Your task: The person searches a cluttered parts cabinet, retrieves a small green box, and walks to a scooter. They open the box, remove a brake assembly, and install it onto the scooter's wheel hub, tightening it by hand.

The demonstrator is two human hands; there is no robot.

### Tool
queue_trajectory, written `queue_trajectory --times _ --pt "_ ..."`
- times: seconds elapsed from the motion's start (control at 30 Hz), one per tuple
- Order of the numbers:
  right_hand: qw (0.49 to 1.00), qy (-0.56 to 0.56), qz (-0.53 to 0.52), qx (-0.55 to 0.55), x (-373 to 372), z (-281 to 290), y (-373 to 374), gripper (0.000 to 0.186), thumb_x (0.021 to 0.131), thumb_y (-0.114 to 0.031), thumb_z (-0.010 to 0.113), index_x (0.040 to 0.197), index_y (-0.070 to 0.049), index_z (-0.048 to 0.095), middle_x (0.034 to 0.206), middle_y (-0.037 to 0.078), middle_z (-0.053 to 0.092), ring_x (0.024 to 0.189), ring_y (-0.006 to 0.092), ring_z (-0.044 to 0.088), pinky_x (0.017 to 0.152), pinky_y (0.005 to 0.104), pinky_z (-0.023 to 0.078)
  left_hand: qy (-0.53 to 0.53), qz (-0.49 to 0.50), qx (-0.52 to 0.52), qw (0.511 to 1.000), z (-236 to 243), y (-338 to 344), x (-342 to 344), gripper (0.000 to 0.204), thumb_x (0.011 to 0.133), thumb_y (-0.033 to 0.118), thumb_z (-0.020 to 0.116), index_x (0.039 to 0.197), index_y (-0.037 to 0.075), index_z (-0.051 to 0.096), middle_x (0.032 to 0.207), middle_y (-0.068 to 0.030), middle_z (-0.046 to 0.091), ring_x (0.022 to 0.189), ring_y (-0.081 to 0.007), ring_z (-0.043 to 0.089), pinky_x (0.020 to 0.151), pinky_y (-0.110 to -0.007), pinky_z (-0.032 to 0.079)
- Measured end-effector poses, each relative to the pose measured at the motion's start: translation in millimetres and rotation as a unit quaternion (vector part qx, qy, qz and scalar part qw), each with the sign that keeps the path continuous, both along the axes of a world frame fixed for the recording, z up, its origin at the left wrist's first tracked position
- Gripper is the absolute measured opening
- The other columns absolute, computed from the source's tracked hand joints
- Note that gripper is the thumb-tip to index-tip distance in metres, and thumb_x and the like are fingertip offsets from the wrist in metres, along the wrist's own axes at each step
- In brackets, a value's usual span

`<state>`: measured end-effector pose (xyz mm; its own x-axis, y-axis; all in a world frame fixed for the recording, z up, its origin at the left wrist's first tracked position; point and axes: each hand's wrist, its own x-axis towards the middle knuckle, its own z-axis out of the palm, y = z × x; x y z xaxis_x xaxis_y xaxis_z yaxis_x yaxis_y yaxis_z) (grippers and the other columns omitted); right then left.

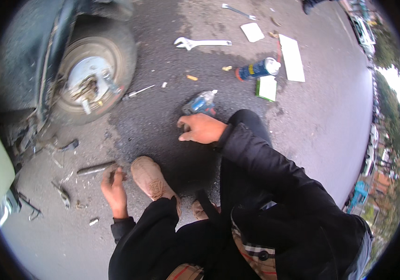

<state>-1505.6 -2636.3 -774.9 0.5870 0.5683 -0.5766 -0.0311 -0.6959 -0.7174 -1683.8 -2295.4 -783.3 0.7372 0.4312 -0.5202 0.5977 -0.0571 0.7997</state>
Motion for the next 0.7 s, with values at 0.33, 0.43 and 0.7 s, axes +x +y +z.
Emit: queue_trajectory --times 0.33,0.43,0.7 --pt "0.984 -0.15 -0.085 -0.042 16 -4 -16 0.046 0.087 -0.03 0.079 0.118 0.002 0.07 0.112 0.028 0.07 0.112 0.0456 0.067 0.097 0.0498 0.052 0.108 -0.024 0.213 0.971 -70 75 -129 0.062 0.091 0.024 0.081 0.14 -0.008 0.06 0.138 -0.0287 0.063 0.126 -0.0388 0.06 0.107 -0.046 0.048" --pt "0.98 -0.161 -0.097 -0.058 18 -5 -16 0.046 0.086 -0.031 0.08 0.117 0.002 0.07 0.111 0.026 0.07 0.11 0.0454 0.066 0.097 0.0498 0.052 0.274 -0.028 0.316 0.908 -93 101 -196 0.078 0.085 0.031 0.087 0.144 -0.008 0.056 0.145 -0.0302 0.057 0.136 -0.0433 0.053 0.113 -0.049 0.044" --pt "0.947 -0.246 -0.102 -0.18 18 -12 -7 0.06 0.083 -0.033 0.082 0.129 0.0 0.064 0.12 0.029 0.066 0.12 0.0453 0.061 0.103 0.0505 0.051 0.415 0.111 0.169 0.887 -123 112 -281 0.131 0.061 0.057 0.1 0.155 -0.008 0.038 0.161 -0.0298 0.04 0.145 -0.0454 0.044 0.121 -0.05 0.038"
